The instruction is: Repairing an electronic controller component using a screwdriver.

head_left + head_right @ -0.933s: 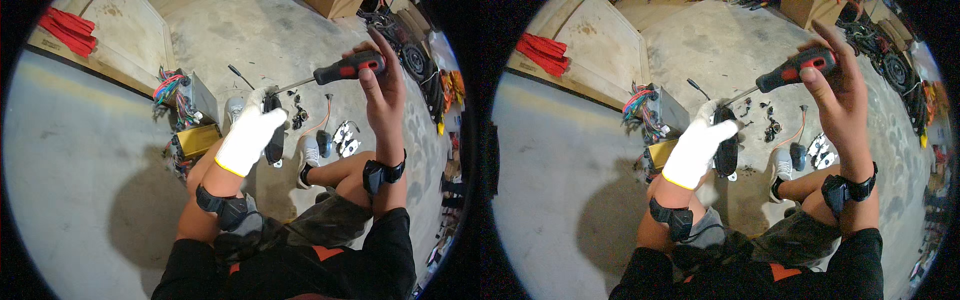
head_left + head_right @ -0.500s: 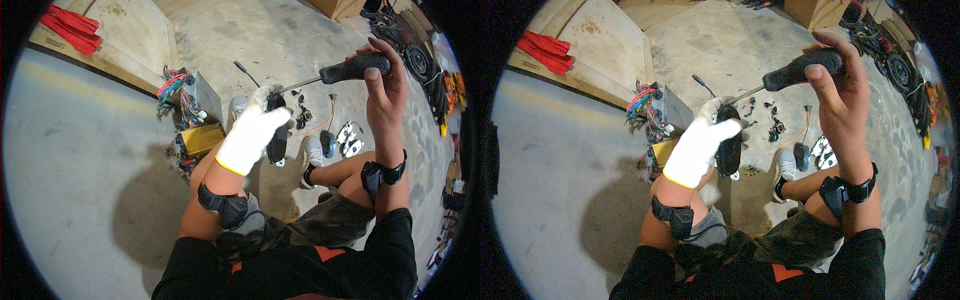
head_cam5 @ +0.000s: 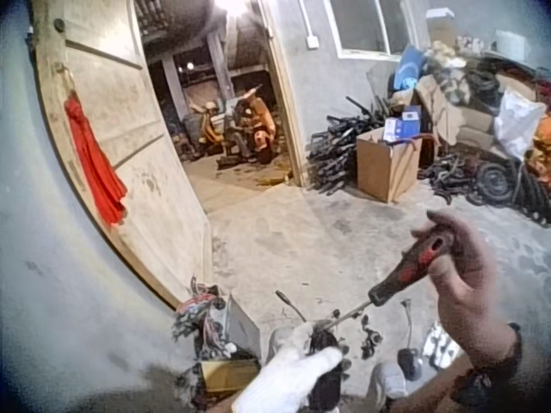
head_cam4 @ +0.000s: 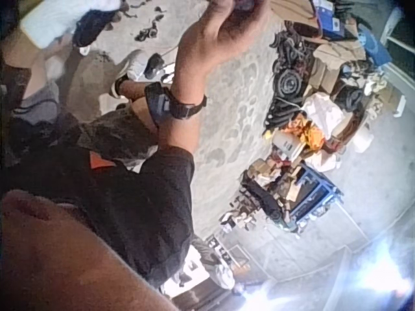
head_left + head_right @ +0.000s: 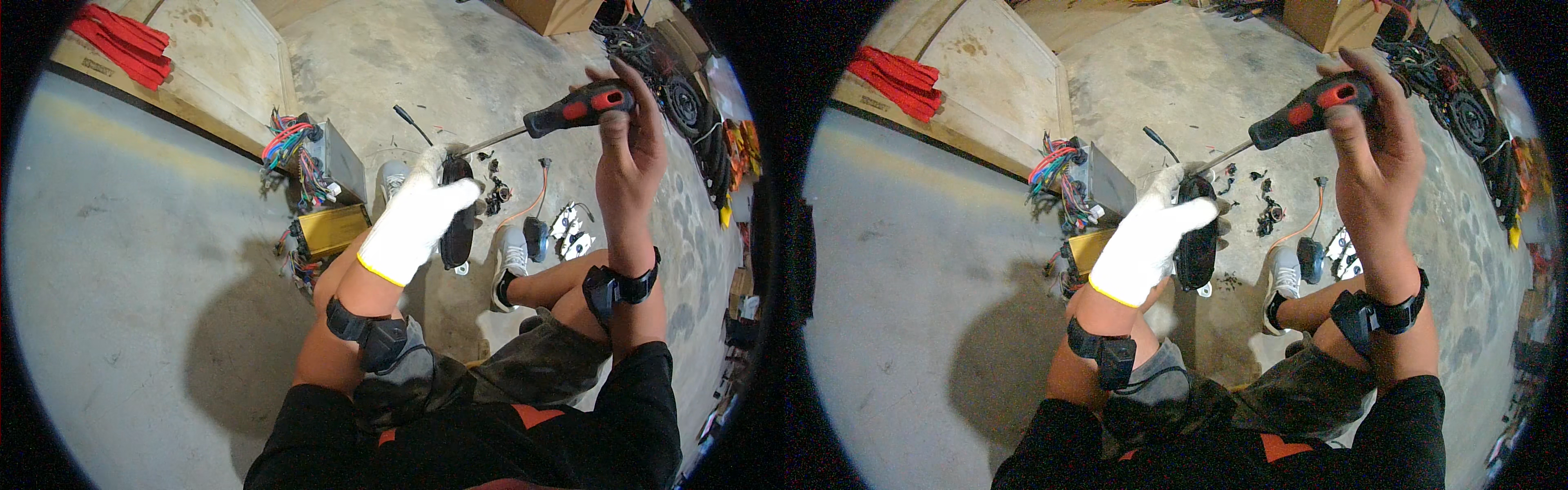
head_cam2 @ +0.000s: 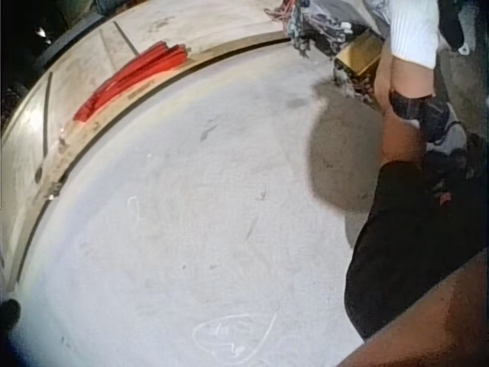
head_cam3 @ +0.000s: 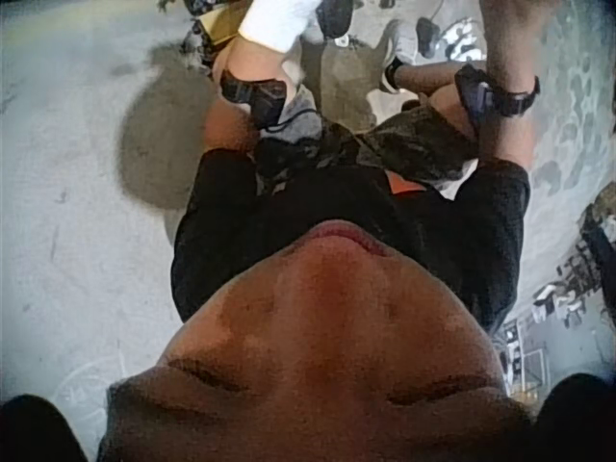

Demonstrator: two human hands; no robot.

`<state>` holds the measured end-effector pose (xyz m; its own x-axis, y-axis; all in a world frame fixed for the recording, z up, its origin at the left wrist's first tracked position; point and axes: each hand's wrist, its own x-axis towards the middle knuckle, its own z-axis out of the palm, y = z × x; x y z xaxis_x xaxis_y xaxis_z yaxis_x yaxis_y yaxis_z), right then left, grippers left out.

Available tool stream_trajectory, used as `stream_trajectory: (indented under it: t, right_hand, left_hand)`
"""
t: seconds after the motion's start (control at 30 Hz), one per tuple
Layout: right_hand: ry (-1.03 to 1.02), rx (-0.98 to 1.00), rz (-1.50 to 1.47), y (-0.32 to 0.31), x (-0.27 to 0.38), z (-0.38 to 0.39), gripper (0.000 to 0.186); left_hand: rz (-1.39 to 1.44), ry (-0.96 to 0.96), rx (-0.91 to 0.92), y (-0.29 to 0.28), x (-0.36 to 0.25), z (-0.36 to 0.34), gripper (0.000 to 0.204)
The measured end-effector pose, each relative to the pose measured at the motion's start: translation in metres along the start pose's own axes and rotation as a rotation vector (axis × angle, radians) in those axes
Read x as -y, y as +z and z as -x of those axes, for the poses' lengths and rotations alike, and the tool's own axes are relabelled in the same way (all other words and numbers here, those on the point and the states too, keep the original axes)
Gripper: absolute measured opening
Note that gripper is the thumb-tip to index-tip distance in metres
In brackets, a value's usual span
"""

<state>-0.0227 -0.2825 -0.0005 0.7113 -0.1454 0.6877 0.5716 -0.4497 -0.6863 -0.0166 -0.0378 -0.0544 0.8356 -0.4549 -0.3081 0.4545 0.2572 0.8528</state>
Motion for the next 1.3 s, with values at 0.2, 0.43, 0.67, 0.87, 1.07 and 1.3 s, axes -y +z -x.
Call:
stream_trajectory:
  t: [0.2, 0.43, 0.67, 0.87, 1.07, 1.3]
  right_hand:
    - [0.139, 0.011, -0.298, 0.001, 0.01, 0.001, 0.043]
    - [0.11, -0.01, -0.358, 0.005, 0.008, -0.004, 0.047]
    - [0.149, 0.121, 0.012, -0.011, 0.003, 0.004, 0.053]
    - [0.036, 0.262, -0.303, -0.01, 0.011, 0.004, 0.059]
    - [-0.004, 0.021, -0.333, 0.01, 0.008, 0.001, 0.058]
    - [0.111, 0.176, -0.293, -0.007, -0.001, 0.003, 0.051]
  left_hand:
    - [-0.003, 0.01, -0.019, 0.003, -0.002, 0.004, 0.05]
    - [-0.004, 0.002, -0.049, 0.005, 0.001, 0.003, 0.052]
    - [0.003, -0.015, -0.008, 0.003, -0.001, 0.003, 0.048]
    - [-0.057, -0.037, -0.081, 0.011, -0.002, 0.003, 0.051]
    - [-0.102, -0.082, -0.106, 0.013, -0.005, 0.009, 0.055]
    - [-0.127, -0.059, -0.036, 0.005, 0.002, -0.001, 0.053]
